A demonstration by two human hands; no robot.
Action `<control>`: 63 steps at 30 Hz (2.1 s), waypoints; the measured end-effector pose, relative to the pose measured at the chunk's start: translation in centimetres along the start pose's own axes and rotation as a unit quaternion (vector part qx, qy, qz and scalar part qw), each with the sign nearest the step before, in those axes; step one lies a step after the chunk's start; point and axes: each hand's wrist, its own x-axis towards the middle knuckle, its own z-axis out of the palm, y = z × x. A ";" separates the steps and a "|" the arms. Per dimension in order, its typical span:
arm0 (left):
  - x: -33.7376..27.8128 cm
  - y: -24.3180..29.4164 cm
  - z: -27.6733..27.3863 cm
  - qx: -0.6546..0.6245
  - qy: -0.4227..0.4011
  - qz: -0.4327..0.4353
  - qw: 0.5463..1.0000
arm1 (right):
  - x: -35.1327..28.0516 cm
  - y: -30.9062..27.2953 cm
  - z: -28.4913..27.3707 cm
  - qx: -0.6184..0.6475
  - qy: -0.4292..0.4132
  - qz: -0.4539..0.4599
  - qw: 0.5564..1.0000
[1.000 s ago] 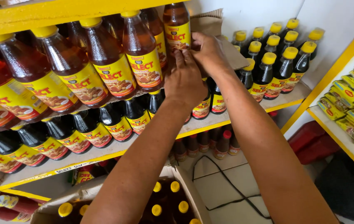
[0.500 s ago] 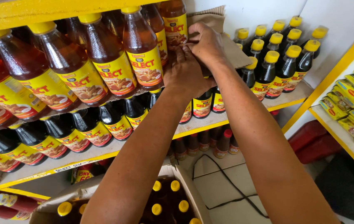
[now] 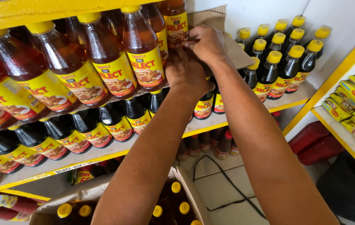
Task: Stocking bottles of sauce from a cardboard box onto grocery store shelves.
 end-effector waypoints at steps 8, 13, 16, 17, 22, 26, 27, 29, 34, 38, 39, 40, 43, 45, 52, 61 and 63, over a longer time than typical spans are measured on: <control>-0.3 0.2 1.7 -0.047 0.058 -0.014 0.997 | -1.1 -1.4 -0.4 -0.037 0.020 -0.025 0.999; -0.7 -0.4 7.3 -0.064 0.267 0.022 0.961 | -4.3 -3.7 -3.0 0.051 -0.019 -0.038 0.998; -6.5 -2.0 5.7 -0.046 0.313 0.111 0.942 | -8.9 -6.2 -5.9 0.011 0.024 -0.119 0.993; -8.4 -2.7 5.5 -0.091 0.338 0.160 0.923 | -11.0 -7.0 -6.6 0.040 0.014 -0.138 0.990; -17.1 -7.1 5.3 -0.196 0.308 0.247 0.897 | -20.5 -10.4 -8.1 0.121 -0.069 -0.144 0.980; -21.9 -11.1 7.3 -0.247 0.204 0.222 0.921 | -25.0 -10.2 -6.6 0.216 -0.235 -0.093 0.943; -22.9 -12.2 8.1 -0.245 0.182 0.208 0.929 | -25.9 -10.0 -6.0 0.228 -0.290 -0.069 0.927; -24.6 -14.2 9.0 -0.249 0.144 0.176 0.941 | -27.5 -9.3 -4.2 0.221 -0.351 -0.043 0.909; -28.2 -19.0 13.3 -0.242 0.046 0.073 0.967 | -31.6 -9.0 0.6 0.224 -0.484 -0.023 0.846; -30.9 -21.8 16.4 -0.250 -0.039 0.029 0.967 | -34.6 -10.7 3.1 0.180 -0.587 -0.012 0.790; -31.5 -22.3 17.2 -0.258 -0.063 0.025 0.964 | -35.3 -11.1 3.5 0.147 -0.620 -0.001 0.771; -32.0 -22.6 17.6 -0.261 -0.065 0.019 0.963 | -35.3 -12.2 3.7 0.147 -0.625 -0.002 0.767; -33.1 -22.1 20.1 -0.255 -0.151 0.041 0.954 | -36.2 -13.8 3.6 0.070 -0.687 0.016 0.723; -33.7 -21.0 22.4 -0.295 -0.193 0.051 0.934 | -36.9 -14.1 3.7 0.042 -0.743 0.036 0.667; -35.0 -17.2 26.4 -0.286 -0.252 0.157 0.911 | -42.1 -11.9 3.5 0.042 -0.801 -0.138 0.581; -36.0 -12.8 31.2 -0.280 -0.403 0.130 0.862 | -49.9 -8.9 2.1 -0.042 -0.864 -0.100 0.492; -36.2 -12.3 31.8 -0.325 -0.352 0.126 0.869 | -50.7 -8.1 1.9 -0.040 -0.857 -0.015 0.514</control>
